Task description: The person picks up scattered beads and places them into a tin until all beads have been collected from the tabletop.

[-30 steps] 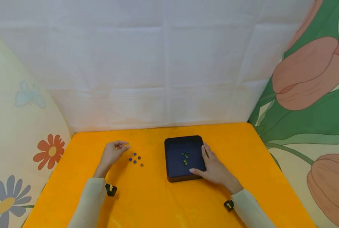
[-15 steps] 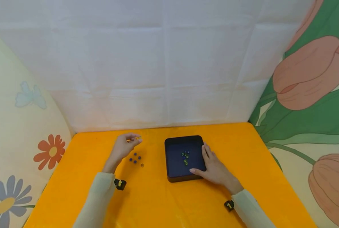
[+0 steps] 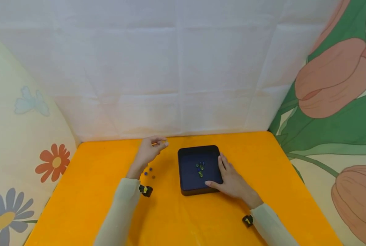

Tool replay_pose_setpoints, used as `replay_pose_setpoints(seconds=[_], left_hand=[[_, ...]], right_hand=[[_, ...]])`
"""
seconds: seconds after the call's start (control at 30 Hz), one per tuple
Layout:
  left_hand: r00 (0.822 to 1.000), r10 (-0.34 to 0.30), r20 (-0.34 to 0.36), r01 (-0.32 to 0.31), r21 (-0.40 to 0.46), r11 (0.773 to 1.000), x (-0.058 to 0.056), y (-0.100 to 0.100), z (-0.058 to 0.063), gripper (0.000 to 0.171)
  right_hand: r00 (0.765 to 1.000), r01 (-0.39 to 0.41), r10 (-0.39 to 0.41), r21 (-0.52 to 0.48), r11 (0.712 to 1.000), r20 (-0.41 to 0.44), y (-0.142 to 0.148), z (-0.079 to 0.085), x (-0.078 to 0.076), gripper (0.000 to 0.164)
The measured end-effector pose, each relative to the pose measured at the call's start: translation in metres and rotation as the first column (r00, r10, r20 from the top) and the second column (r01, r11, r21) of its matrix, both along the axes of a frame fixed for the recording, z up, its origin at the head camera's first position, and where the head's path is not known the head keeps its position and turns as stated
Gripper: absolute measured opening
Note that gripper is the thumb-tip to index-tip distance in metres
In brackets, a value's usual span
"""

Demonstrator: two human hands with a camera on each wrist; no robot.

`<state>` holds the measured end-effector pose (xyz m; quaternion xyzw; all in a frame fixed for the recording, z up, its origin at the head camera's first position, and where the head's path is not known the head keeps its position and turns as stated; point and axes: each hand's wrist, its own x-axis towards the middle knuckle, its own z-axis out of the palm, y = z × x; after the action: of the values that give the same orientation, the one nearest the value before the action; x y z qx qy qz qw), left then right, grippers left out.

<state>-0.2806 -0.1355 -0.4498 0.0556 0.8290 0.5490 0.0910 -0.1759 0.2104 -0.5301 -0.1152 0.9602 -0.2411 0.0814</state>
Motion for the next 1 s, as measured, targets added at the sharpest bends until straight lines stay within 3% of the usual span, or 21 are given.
replay_pose_setpoints(seconds=[0.4,0.77,1.0], left_hand=[[0.984,-0.160,0.073,0.162,-0.033,0.986,-0.012,0.041,-0.010,0.030],[0.977,-0.191,0.095,0.197,-0.058,0.979,-0.021,0.078,-0.023,0.028],[0.967,-0.246,0.063,0.251,-0.091,0.964,-0.028,0.099,-0.030,0.029]], right_hand=[[1.000,0.004,-0.004,-0.005,1.000,0.015,-0.003,0.002,0.000,0.125],[1.000,-0.003,0.003,0.011,1.000,0.029,-0.005,0.000,-0.002,0.126],[1.000,-0.008,0.008,0.002,1.000,0.016,-0.005,0.000,0.000,0.123]])
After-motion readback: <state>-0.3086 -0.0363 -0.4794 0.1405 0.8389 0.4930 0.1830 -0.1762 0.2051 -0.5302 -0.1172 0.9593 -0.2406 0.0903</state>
